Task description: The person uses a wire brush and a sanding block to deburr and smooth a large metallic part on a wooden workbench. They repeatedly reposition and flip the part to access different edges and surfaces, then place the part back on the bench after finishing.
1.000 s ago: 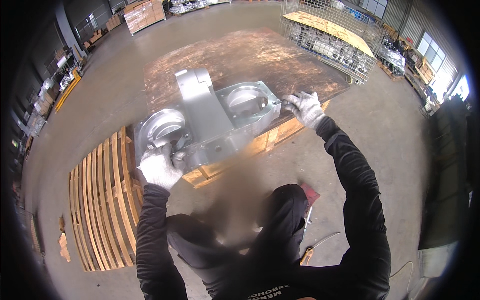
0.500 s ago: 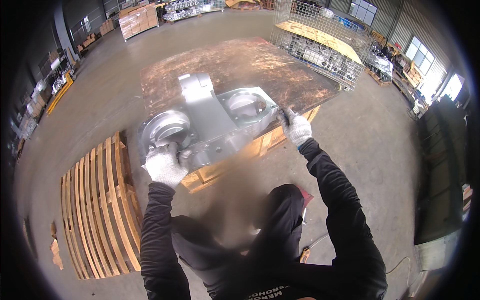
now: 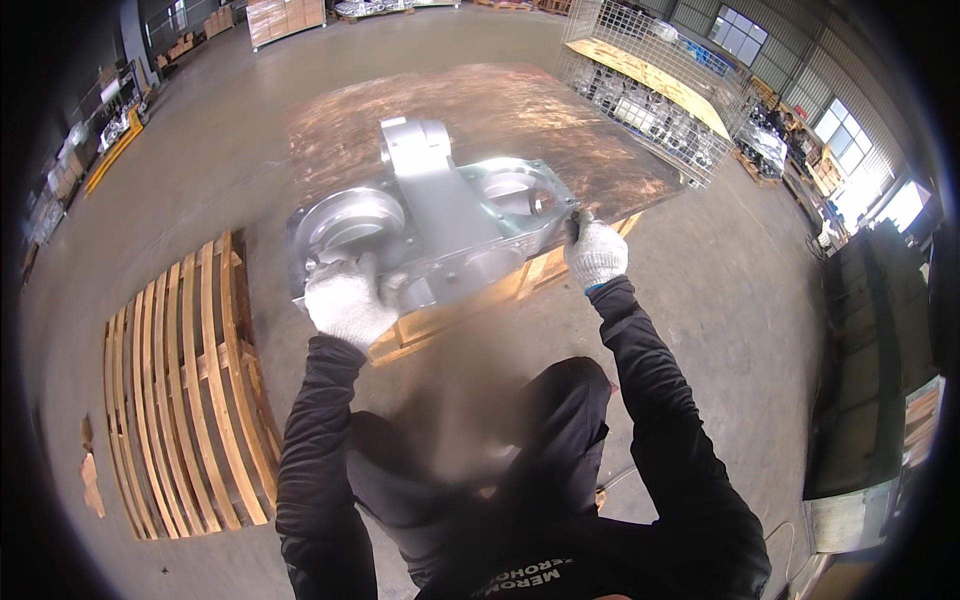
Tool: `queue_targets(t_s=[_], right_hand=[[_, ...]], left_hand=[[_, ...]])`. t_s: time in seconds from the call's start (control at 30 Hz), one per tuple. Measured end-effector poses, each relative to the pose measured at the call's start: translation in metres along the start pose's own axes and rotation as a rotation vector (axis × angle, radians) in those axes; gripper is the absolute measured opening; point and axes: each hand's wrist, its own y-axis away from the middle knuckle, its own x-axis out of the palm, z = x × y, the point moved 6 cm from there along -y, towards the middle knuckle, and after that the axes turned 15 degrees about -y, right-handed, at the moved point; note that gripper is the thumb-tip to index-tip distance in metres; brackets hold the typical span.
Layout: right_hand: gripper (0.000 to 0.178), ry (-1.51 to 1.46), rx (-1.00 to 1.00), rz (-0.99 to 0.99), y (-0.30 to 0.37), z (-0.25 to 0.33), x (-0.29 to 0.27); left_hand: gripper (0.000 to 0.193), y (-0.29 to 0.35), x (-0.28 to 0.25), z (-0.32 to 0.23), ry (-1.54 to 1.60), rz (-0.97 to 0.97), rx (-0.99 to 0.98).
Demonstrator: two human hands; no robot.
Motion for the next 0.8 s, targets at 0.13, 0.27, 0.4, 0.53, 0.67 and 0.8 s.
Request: queue_targets(t_s=[0.13, 0.27, 0.4, 0.53, 0.67, 0.8], right_hand=[[0.025, 0.039, -0.032, 0.025, 0.001, 0.013, 0.003], [0.025, 0.085, -0.073, 0.019, 0.004, 0.020, 0.001], [0.024, 0.126, -0.108, -0.002, 0.014, 0.035, 0.000], [0.026, 0.159, -0.144, -0.068, 0.028, 0.057, 0.001], [0.027, 0.146, -0.084, -0.058, 0.038, 0.071, 0.002], [0.027, 0.081, 0.007, 0.041, 0.051, 0.093, 0.005]], left_hand=[[0.039, -0.001, -0.002, 0.001, 0.051, 0.039, -0.022], [0.037, -0.003, -0.007, 0.002, 0.200, 0.057, -0.044], [0.034, -0.004, -0.011, 0.004, 0.156, 0.021, -0.083], [0.031, -0.002, -0.006, 0.002, 0.174, 0.006, -0.088], [0.032, -0.001, 0.007, 0.003, 0.104, 0.031, -0.128], [0.035, 0.001, 0.012, 0.002, 0.079, 0.071, -0.119]])
